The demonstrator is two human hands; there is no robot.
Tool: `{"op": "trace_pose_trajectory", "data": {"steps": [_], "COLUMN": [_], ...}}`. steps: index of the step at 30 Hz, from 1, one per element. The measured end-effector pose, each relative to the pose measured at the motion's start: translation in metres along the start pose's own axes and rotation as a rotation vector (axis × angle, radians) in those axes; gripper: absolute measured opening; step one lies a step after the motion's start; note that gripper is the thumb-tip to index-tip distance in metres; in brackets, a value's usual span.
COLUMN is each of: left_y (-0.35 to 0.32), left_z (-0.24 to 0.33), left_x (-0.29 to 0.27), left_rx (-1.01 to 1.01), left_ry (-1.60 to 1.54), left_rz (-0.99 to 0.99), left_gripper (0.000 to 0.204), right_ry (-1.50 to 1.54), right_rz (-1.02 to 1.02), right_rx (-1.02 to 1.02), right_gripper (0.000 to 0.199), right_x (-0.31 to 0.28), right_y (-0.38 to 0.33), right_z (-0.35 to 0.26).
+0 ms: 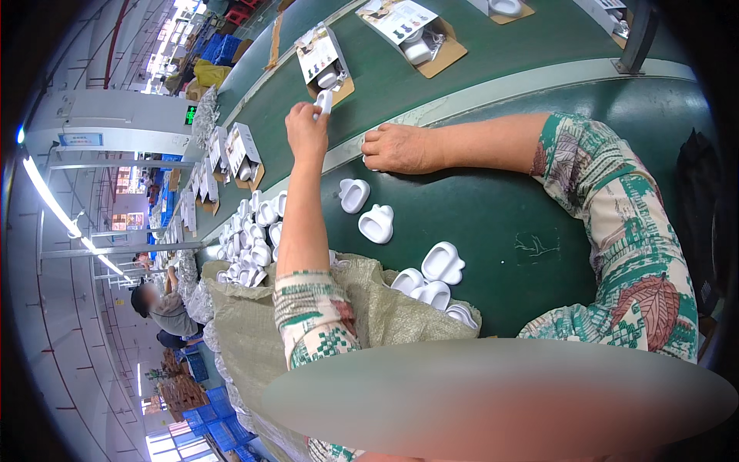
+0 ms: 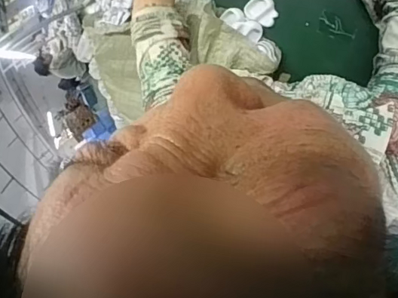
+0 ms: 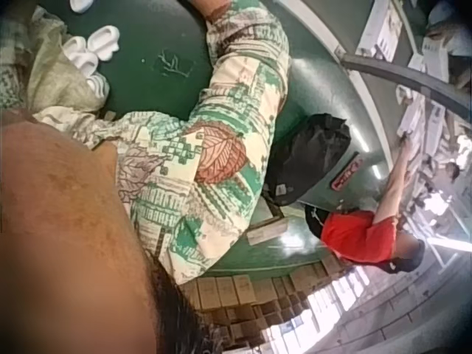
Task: The person packages small white plastic pieces by picking them from a pile by hand and placing them into open boxes moving along a conveyor belt.
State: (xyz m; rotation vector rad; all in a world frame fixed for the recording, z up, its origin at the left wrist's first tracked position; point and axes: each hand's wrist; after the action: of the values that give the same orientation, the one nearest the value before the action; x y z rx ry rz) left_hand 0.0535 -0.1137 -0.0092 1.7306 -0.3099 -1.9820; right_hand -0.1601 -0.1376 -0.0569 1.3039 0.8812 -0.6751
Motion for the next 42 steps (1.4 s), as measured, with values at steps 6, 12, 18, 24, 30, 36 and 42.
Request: {"op": "trace_pose_trajectory", "data": {"steps": [6, 12, 18, 24, 30, 36, 42], "left_y": [0.058, 0.077, 0.058, -0.001, -0.095, -0.135, -0.128], "left_z": [0.035, 0.066, 0.058, -0.056, -0.174, -0.157, -0.059], "left_x": [0.031, 0.056, 0.047, -0.012, -0.066, -0.052, -0.040], "left_rx": [0.110, -0.054, -0.067, -0.184, -0.980, -0.650, -0.347], "left_ry": [0.196, 0.379, 0.388, 0.587, 0.521, 0.038, 0.053], "left_rz": [-0.065, -0.032, 0.061, -0.029, -0.221, -0.183, -0.038], "left_gripper": [0.015, 0.020, 0.030, 0.027, 0.043, 0.054, 0.026], "right_ry": [0.039, 0.012, -0.010, 0.005, 0.019, 0.031, -0.002], "right_rz": [0.015, 0.126, -0.012, 0.031, 0.030, 0.037, 0.035], "right_rx": [-0.030, -0.038, 0.026, 0.039, 0.058, 0.071, 0.071], "right_gripper": [0.014, 0.019, 0.017, 0.012, 0.011, 0.011, 0.011], "right_x": [-0.001, 0.005, -0.006, -0.006, -0.001, -0.001, -0.003], "right_y": [0.001, 0.000, 0.001, -0.004, -0.007, -0.006, -0.003], "right_z": [0.002, 0.003, 0.004, 0.007, 0.008, 0.008, 0.008]}}
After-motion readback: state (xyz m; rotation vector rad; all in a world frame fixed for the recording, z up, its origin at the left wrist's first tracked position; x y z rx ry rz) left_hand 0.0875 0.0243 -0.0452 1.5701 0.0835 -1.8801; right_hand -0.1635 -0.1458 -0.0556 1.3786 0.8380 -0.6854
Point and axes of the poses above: each hand's wrist, its own y-axis towards the middle knuckle, its own x-axis out of the palm, z = x × y, and after that the axes turned 4 degrees about -x, right-handed
